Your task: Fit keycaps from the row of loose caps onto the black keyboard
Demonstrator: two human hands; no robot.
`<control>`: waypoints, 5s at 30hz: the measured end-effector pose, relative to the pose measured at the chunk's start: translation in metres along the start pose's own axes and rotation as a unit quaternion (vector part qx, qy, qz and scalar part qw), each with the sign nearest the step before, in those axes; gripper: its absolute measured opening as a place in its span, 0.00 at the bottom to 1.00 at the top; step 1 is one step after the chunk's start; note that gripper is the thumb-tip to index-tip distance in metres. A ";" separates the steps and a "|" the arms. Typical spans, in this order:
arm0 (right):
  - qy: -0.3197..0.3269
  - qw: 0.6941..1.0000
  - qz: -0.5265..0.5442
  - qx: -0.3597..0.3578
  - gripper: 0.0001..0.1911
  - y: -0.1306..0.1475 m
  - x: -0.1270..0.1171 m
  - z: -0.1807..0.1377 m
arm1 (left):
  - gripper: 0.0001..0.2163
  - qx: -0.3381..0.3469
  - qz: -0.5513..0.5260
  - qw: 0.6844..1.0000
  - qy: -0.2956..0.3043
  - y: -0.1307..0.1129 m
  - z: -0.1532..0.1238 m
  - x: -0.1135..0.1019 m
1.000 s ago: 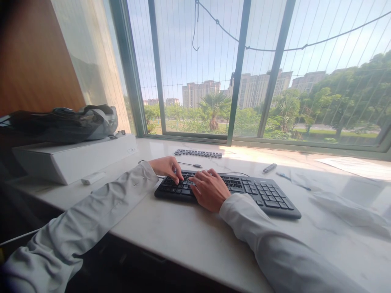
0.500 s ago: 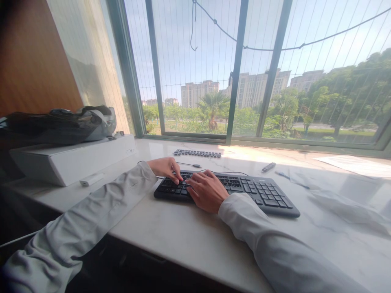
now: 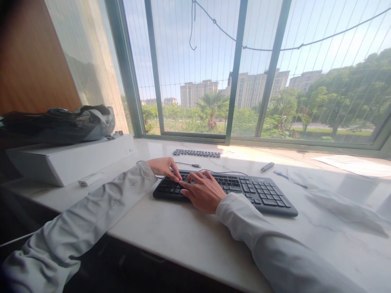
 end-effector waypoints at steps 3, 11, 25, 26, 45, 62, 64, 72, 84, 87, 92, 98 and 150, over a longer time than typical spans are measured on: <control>0.003 1.000 -0.001 -0.002 0.20 0.001 0.000 0.000 | 0.18 -0.010 0.007 1.000 0.008 0.004 0.002 0.002; -0.005 0.999 -0.023 -0.036 0.19 0.008 -0.003 0.003 | 0.19 -0.050 0.058 0.997 0.011 0.010 0.005 0.003; -0.014 0.999 -0.021 -0.031 0.18 0.010 0.000 0.004 | 0.20 -0.069 0.048 0.996 0.028 0.014 0.008 0.005; -0.016 0.999 -0.020 -0.029 0.18 0.010 -0.001 0.004 | 0.20 -0.065 0.037 0.997 0.027 0.015 0.007 0.005; -0.046 0.998 0.022 0.038 0.24 0.009 -0.001 0.001 | 0.10 -0.186 0.270 0.880 -0.343 0.070 0.002 -0.036; -0.041 0.996 0.047 0.066 0.26 0.000 0.003 -0.006 | 0.12 -0.125 0.425 0.858 -0.262 0.090 0.089 -0.045; -0.057 0.995 0.049 0.060 0.26 0.001 -0.001 -0.006 | 0.12 -0.120 0.429 0.859 -0.252 0.093 0.096 -0.043; -0.104 0.993 0.020 0.046 0.22 0.000 -0.011 -0.002 | 0.10 -0.102 0.441 0.862 -0.228 0.097 0.111 -0.032; -0.110 0.990 -0.009 0.082 0.21 -0.014 -0.015 -0.002 | 0.15 -0.007 0.391 0.872 -0.295 0.012 0.085 -0.049; -0.131 0.981 -0.024 0.141 0.18 -0.032 -0.020 -0.003 | 0.15 0.087 0.289 0.871 -0.388 -0.038 0.056 -0.049; -0.176 0.951 -0.013 0.253 0.16 -0.066 -0.025 -0.010 | 0.16 0.167 0.266 0.873 -0.374 -0.084 0.021 -0.007; -0.183 0.938 0.020 0.293 0.14 -0.072 -0.022 -0.015 | 0.12 0.248 0.255 0.862 -0.362 -0.085 0.011 0.021; -0.057 0.996 0.055 0.049 0.11 -0.007 -0.005 -0.004 | 0.20 -0.048 0.057 0.991 0.113 0.006 0.010 -0.007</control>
Point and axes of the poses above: each hand's wrist, its own z-axis towards the middle knuckle, its own x-axis out of the palm, y = z × x, the point moved 6 cm from there along z, towards the middle knuckle, and after that the axes turned 14 degrees about -y, right-handed, at the moved point
